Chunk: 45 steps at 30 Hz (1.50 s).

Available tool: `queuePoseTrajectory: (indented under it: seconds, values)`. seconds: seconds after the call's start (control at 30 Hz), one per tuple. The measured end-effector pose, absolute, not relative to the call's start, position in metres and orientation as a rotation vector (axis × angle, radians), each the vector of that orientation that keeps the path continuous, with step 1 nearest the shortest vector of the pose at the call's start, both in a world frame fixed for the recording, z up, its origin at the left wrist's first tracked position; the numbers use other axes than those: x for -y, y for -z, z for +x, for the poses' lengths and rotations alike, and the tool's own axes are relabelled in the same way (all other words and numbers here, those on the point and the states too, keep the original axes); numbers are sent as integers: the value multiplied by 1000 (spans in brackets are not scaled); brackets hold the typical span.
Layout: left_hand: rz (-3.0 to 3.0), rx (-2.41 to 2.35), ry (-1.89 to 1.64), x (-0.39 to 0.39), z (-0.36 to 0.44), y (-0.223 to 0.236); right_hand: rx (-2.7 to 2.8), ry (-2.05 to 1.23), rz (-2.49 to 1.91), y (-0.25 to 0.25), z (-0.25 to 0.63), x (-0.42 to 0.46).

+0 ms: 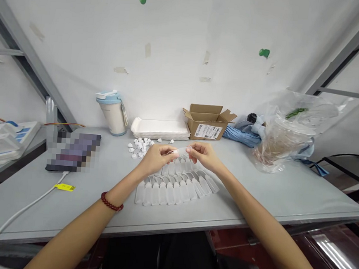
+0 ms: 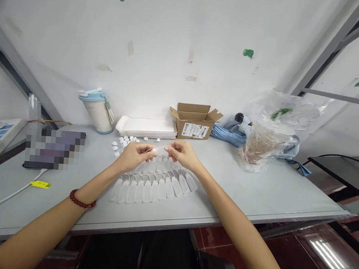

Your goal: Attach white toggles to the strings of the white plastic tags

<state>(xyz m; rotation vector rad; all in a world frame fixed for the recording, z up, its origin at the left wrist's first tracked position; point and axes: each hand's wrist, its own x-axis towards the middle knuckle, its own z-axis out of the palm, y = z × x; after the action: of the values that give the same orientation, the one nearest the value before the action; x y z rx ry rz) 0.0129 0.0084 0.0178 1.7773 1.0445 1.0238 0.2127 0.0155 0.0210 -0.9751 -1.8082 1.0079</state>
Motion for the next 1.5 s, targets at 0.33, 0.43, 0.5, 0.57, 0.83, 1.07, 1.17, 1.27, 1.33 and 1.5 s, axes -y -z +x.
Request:
queuePoseTrajectory:
  seconds: [0.33,0.43,0.5,0.57,0.83,1.07,1.17,1.27,1.33,1.5]
  values:
    - [1753,-1040,-905,-5,15,-24,1825,-962,-985,-23,209,-10]
    - [1763,-1039,-862,-4,14,-24,1825,-945,-1005,-24,207,-8]
    - [1756,-1033,-842,-4,14,-24,1818,-936,-1003,-24,207,-7]
    - [1742,-1045,-842,-4,15,-24,1814,-933,-994,-25,207,-7]
    - [1721,-1082,-897,-4,16,-23,1848,-864,-1023,-23,208,-7]
    - [1866,-1129,-1008,0,16,-22,1893,-778,-1072,-18,207,-10]
    - [1903,-1176,-1070,-1,17,-21,1861,-835,-1062,-15,206,-12]
    - [1910,-1151,-1095,-1,17,-22,1837,-848,-1081,-14,206,-13]
    - [1879,-1097,-1040,-1,17,-23,1828,-835,-1085,-16,205,-13]
    - [1660,-1000,-886,-2,18,-24,1841,-767,-1071,-18,206,-11]
